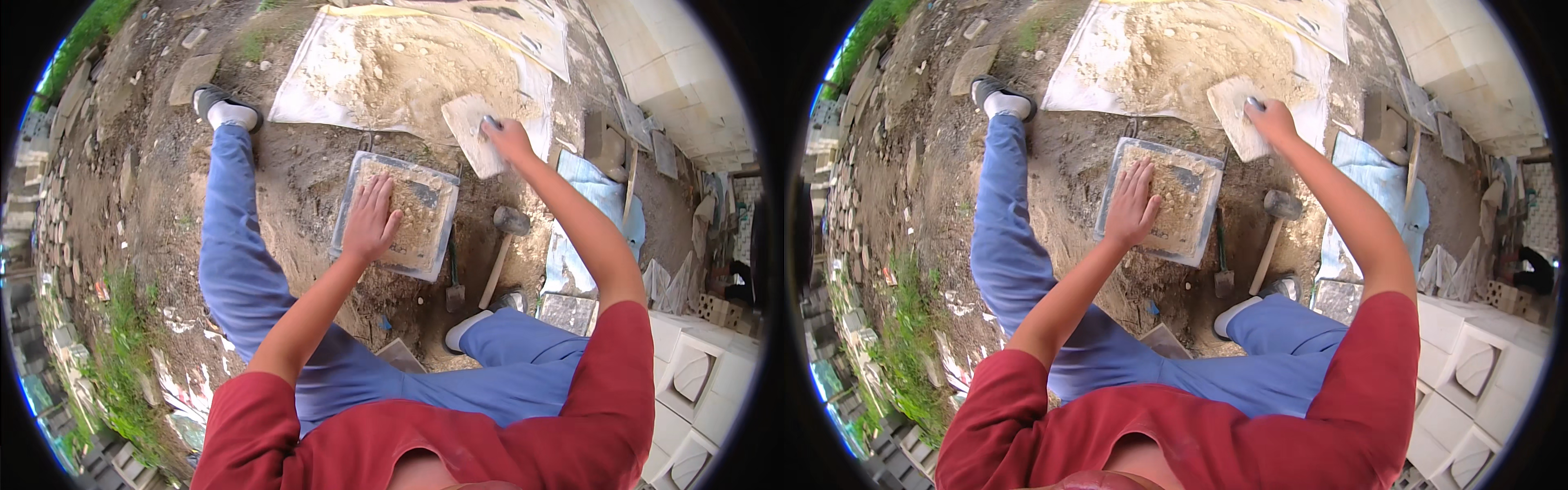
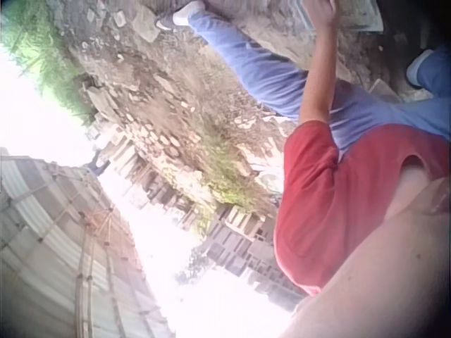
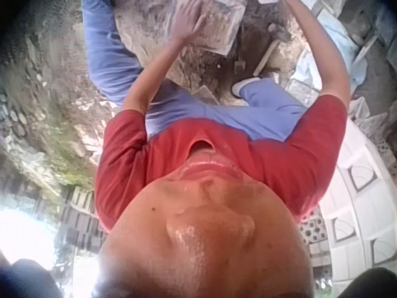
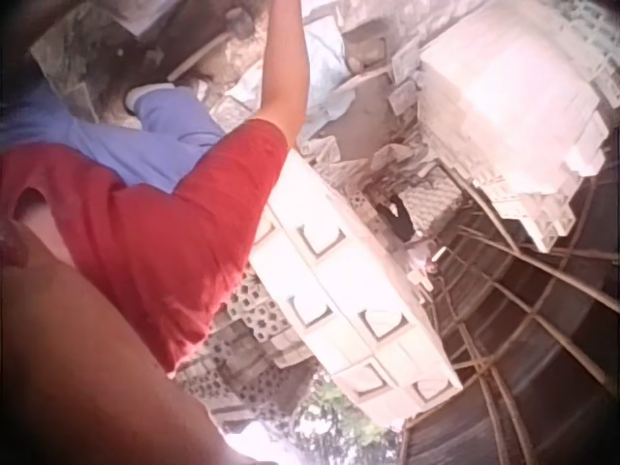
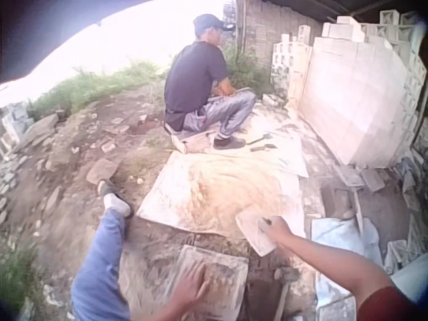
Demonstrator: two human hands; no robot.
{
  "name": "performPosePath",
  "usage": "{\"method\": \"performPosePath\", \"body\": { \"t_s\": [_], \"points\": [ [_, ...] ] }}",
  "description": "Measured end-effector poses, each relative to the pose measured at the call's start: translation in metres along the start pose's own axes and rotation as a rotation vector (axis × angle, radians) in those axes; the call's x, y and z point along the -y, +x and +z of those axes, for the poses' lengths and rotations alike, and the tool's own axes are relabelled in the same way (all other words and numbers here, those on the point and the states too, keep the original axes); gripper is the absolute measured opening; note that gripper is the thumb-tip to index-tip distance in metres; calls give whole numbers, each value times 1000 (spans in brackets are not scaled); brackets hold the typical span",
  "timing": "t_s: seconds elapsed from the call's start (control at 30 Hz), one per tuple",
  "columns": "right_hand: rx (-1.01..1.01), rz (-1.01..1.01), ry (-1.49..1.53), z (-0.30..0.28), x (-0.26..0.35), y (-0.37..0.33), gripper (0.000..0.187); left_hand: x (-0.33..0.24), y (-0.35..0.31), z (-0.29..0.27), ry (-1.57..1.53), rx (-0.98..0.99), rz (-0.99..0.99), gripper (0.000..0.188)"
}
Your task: The person taps a mold with a rubber mallet, moves a stone tile, adds powder mixture into the mold using a trowel, and presses the material by hand.
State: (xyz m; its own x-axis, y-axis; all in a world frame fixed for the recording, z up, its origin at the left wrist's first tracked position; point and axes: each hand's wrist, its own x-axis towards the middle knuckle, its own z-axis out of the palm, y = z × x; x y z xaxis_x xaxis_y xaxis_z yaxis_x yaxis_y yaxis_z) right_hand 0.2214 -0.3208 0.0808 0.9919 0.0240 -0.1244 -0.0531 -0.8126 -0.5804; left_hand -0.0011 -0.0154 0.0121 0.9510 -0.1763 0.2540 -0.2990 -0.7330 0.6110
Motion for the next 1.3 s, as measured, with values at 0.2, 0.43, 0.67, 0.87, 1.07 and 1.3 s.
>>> {"method": "performPosePath", "body": {
  "t_s": [0.2, 0.43, 0.67, 0.87, 1.07, 1.3],
  "points": [
    [-60, -101, -98, 44, -16, 109, 44, 1, 3, -7, 15, 31, -65, 67],
    [-137, -204, -20, 69, -69, 161, 38, -7, 17, -3, -40, 50, -63, 65],
    [112, -648, -46, 80, 44, 14, 37, 7, -4, -9, -111, -70, -101, 68],
    [319, -1103, -105, 129, 77, -108, 32, 9, -10, 13, -98, -258, -96, 65],
    [322, -765, -183, 143, 100, -142, 16, 8, -49, 8, 27, -260, -168, 63],
    [213, -661, -323, 146, 96, -149, 13, 15, -63, -8, 31, -162, 14, 54]
  ]
}}
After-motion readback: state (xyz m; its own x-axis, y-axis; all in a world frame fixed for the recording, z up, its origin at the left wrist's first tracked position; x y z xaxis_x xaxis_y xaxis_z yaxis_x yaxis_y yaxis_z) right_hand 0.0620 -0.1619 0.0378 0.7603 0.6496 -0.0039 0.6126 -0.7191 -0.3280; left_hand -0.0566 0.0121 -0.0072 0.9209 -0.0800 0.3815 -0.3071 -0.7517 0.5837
